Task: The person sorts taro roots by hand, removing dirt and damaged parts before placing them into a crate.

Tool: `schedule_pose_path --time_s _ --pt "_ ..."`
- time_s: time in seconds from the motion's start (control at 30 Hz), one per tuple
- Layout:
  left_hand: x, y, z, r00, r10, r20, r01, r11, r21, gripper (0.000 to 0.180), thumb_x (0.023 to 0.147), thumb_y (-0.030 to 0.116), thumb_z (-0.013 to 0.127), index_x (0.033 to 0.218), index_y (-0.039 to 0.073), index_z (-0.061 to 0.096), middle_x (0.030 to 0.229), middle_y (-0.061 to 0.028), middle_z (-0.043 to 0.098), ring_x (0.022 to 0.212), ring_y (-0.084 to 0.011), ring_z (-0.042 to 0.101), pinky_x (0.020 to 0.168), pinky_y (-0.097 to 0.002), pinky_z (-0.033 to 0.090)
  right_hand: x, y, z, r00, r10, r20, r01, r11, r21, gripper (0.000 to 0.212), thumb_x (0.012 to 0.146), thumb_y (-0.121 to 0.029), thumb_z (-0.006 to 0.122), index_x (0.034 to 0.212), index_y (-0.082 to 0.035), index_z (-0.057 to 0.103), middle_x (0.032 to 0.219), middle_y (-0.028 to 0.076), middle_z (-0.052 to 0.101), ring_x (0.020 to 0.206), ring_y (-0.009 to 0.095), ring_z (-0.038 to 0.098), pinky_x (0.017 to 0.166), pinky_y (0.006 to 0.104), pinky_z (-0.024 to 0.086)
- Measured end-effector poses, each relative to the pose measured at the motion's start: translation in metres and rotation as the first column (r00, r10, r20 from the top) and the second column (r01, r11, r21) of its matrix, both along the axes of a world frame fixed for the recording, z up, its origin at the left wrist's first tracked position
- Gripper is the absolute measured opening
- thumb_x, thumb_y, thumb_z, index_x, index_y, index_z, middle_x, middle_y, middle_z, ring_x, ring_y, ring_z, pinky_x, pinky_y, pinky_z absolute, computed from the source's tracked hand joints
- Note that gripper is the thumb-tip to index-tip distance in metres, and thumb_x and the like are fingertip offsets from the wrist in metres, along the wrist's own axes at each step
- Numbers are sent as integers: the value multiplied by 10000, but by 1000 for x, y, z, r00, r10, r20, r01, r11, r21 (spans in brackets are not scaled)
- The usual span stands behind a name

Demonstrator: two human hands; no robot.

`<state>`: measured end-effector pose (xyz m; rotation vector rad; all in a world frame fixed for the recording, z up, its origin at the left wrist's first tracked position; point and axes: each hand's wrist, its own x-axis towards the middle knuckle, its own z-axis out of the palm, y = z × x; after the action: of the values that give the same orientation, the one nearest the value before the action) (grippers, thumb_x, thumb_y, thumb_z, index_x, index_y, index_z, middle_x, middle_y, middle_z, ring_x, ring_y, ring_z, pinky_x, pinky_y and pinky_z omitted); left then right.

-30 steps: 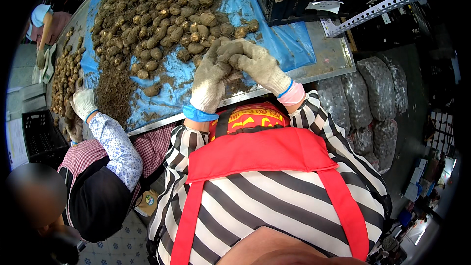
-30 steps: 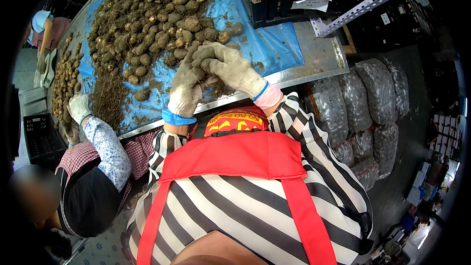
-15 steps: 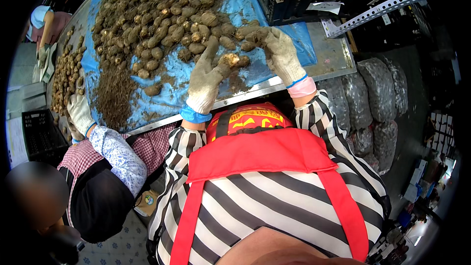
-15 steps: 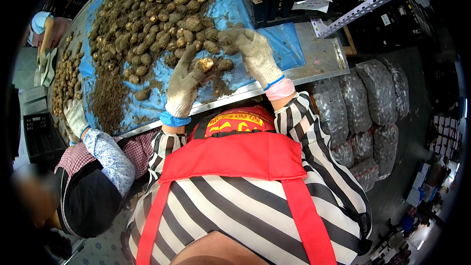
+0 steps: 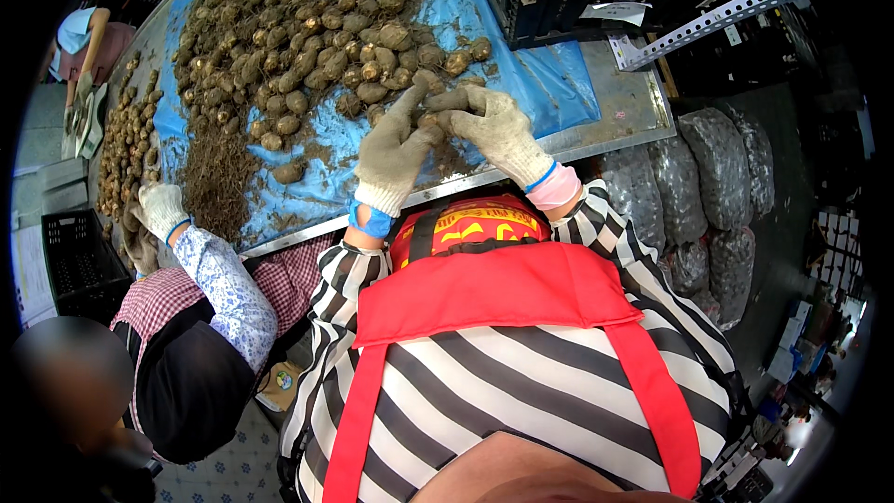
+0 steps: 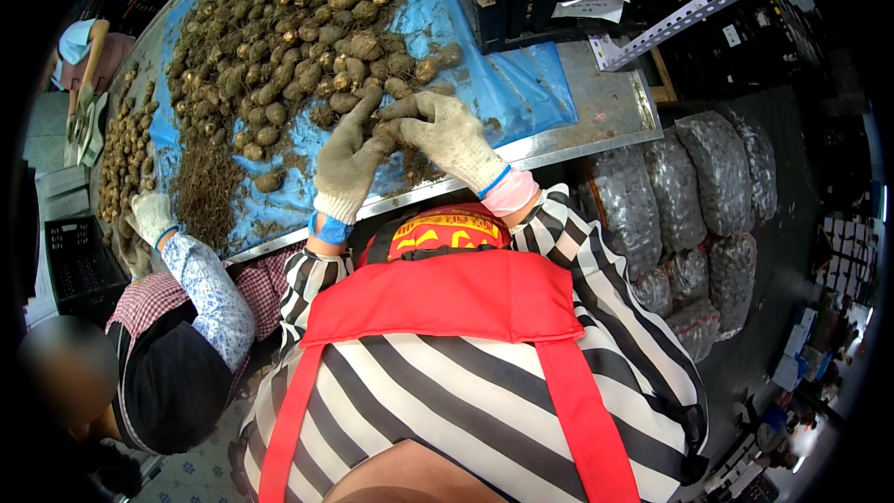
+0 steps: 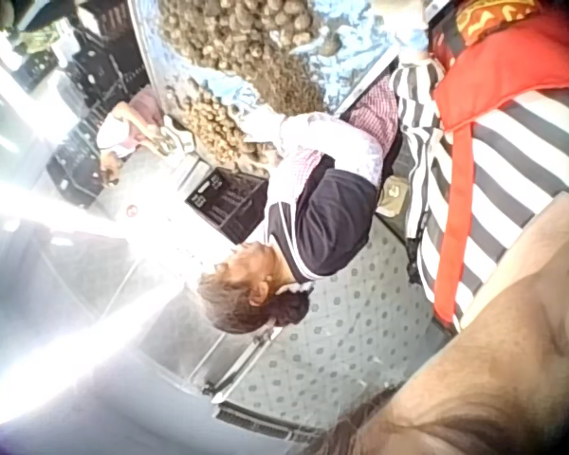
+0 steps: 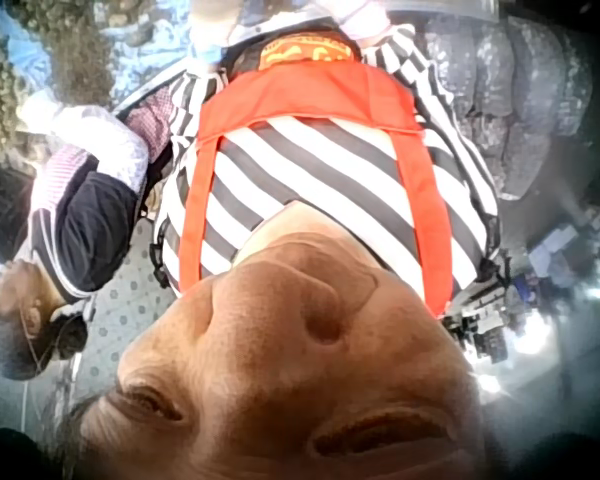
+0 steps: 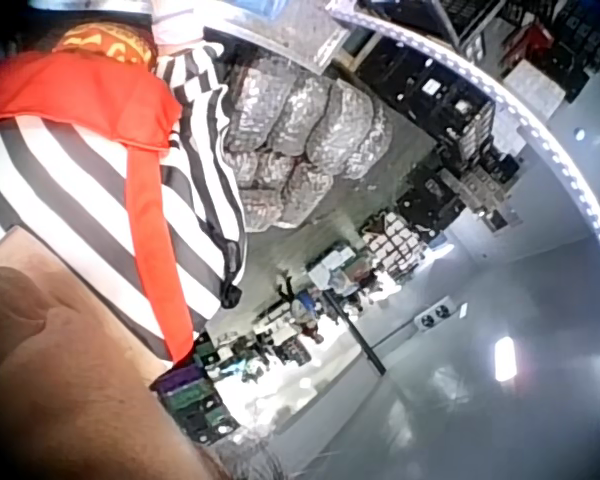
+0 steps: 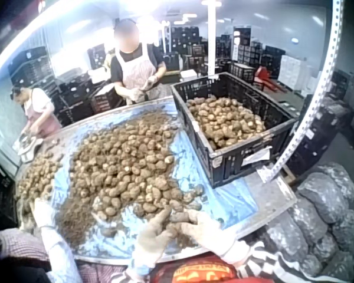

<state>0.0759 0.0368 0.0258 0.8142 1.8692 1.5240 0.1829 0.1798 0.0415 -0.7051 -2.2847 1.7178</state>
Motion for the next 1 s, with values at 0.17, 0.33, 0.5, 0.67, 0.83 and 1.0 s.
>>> schedule_pose_path --time_s 0.17,0.33,0.5,0.67,0.83,1.0 --pt "5 4 7 980 -138 -142 144 989 29 620 874 59 640 1460 44 438 1240 -170 652 1048 -158 647 871 -278 523 -10 3 4 981 -108 159 86 987 139 292 871 -260 651 1033 -25 712 987 150 713 928 263 677 807 360 514" --pt "3 8 5 982 -147 117 141 989 54 635 883 20 668 1447 -62 387 1346 -158 570 1141 -185 606 942 -282 511 -21 28 -39 994 -79 81 71 993 92 240 916 -199 596 1028 -7 688 889 123 700 823 200 661 753 326 515" --pt "-8 -1 10 963 -69 260 44 994 101 452 932 71 626 1309 -127 473 1191 -195 634 1022 -200 658 843 -274 556 -3 48 -43 999 31 -37 -10 885 465 253 914 -155 540 1059 -20 698 925 125 695 817 197 647 746 315 516" --pt "-5 -2 12 885 6 466 -67 991 115 406 954 136 597 1253 -128 519 1100 -176 664 932 -196 677 738 -263 576 -3 26 -4 987 148 -63 -147 989 7 359 907 -229 614 1238 -98 661 1126 109 696 1022 196 661 890 297 509" --pt "-17 -5 -16 974 1 225 -6 1000 24 344 926 137 620 1204 -65 594 1060 -130 682 867 -181 678 685 -269 576 -5 -1 -11 990 92 -111 -97 994 -46 372 877 -260 703 1198 -74 678 1061 105 710 980 189 670 859 300 522" --pt "-11 -1 4 891 -127 -436 82 989 -121 340 896 122 655 1192 -42 622 1059 -109 688 891 -164 672 732 -273 569 -7 -13 0 992 -95 -83 88 992 -87 279 890 -244 664 1051 -21 715 963 141 720 893 231 694 796 322 536"
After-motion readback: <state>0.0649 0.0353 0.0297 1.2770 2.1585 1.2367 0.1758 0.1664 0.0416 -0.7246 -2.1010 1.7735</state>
